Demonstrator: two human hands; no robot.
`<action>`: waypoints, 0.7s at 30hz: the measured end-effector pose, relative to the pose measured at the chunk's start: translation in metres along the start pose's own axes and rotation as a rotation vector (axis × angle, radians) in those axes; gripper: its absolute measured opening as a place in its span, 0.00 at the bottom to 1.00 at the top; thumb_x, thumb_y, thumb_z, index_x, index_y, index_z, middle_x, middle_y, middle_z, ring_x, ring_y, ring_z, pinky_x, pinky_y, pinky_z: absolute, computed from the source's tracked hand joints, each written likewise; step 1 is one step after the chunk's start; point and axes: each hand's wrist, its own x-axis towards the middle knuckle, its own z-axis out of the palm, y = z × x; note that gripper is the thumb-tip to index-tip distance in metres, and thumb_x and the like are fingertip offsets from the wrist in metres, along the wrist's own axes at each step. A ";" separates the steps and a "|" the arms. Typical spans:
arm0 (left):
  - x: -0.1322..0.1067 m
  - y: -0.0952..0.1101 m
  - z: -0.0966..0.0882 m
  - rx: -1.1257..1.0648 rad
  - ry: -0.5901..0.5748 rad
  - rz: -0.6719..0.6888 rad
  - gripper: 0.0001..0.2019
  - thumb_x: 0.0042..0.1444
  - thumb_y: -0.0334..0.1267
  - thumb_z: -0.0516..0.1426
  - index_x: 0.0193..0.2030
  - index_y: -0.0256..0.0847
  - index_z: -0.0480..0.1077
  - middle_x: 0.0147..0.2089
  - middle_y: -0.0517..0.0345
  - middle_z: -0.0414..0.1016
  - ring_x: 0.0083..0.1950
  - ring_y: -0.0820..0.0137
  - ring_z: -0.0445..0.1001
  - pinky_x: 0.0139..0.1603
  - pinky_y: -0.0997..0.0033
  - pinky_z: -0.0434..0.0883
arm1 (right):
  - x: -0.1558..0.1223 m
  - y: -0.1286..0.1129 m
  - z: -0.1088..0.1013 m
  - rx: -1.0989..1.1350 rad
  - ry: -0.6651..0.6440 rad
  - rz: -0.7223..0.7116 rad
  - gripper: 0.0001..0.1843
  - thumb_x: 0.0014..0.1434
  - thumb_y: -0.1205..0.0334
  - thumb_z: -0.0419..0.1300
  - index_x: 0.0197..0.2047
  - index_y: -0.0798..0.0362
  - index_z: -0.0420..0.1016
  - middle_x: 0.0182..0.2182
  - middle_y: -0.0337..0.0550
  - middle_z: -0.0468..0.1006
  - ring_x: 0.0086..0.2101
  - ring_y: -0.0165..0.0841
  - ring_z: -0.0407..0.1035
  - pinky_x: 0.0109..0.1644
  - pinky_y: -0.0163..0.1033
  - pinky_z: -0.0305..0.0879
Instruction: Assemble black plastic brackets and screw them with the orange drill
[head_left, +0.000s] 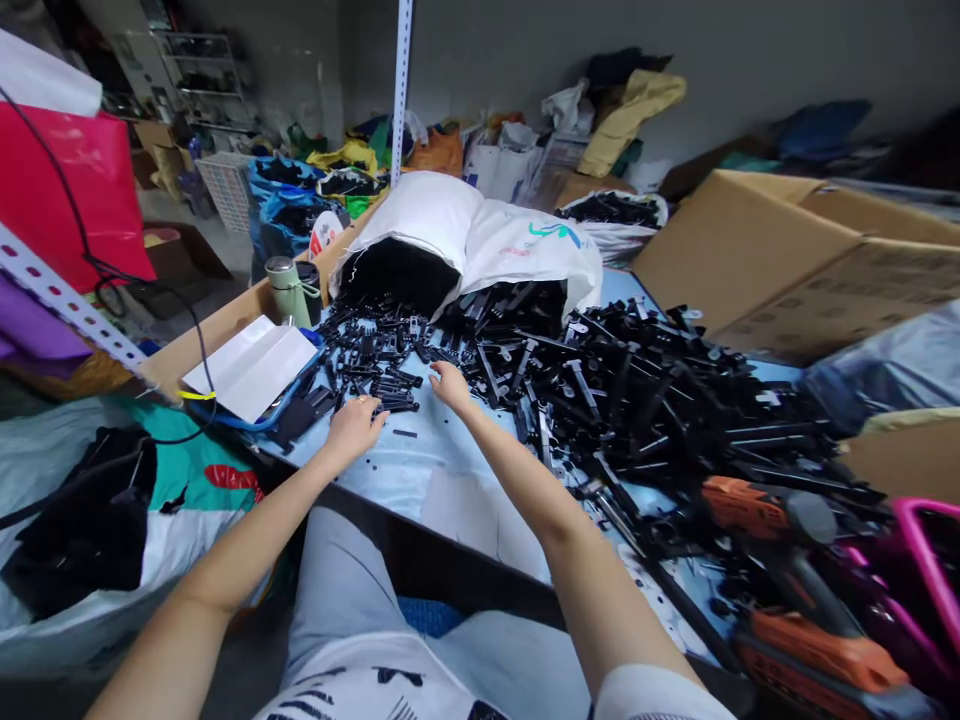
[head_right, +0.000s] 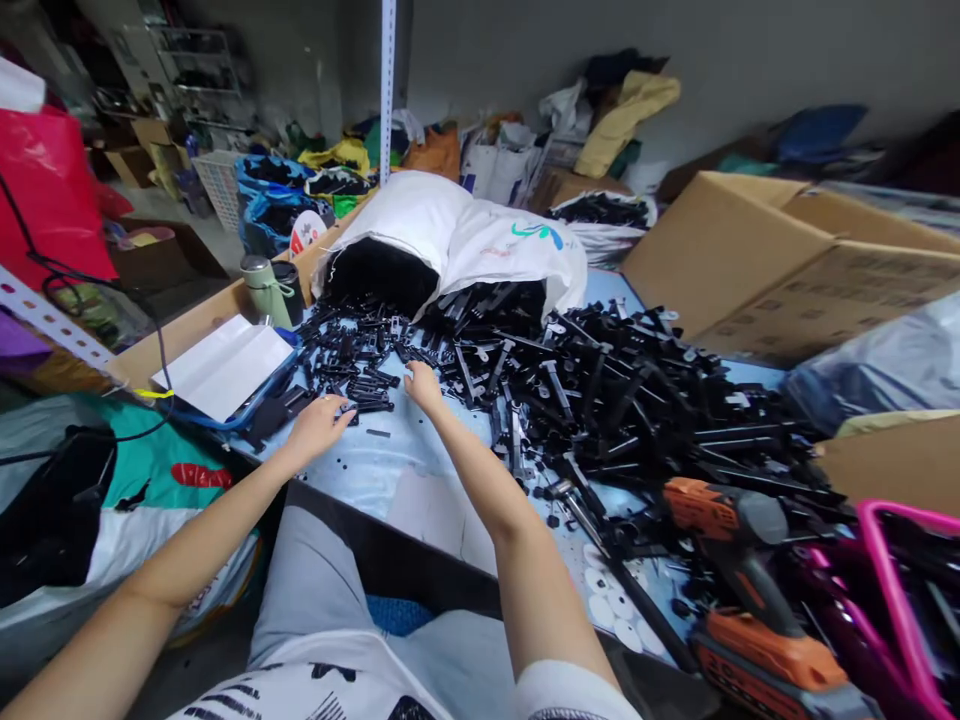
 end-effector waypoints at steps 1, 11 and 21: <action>0.015 0.004 0.008 -0.037 -0.014 -0.008 0.14 0.59 0.40 0.52 0.49 0.39 0.71 0.51 0.46 0.73 0.54 0.59 0.69 0.58 0.63 0.62 | 0.012 0.008 -0.005 -0.017 0.012 0.023 0.18 0.58 0.69 0.52 0.52 0.60 0.70 0.49 0.54 0.72 0.51 0.38 0.63 0.58 0.39 0.55; 0.069 0.004 0.038 -0.072 -0.003 -0.121 0.13 0.59 0.36 0.50 0.46 0.39 0.72 0.47 0.46 0.74 0.51 0.58 0.70 0.57 0.63 0.63 | 0.107 0.056 0.004 0.024 0.132 0.357 0.13 0.57 0.67 0.54 0.40 0.66 0.76 0.53 0.68 0.62 0.55 0.52 0.54 0.53 0.50 0.59; 0.075 0.002 0.072 0.315 -0.189 -0.025 0.17 0.56 0.24 0.44 0.46 0.31 0.71 0.46 0.35 0.70 0.51 0.53 0.66 0.49 0.57 0.65 | 0.021 0.055 -0.024 0.459 0.209 0.384 0.20 0.57 0.46 0.53 0.35 0.55 0.72 0.33 0.47 0.76 0.36 0.37 0.71 0.39 0.39 0.68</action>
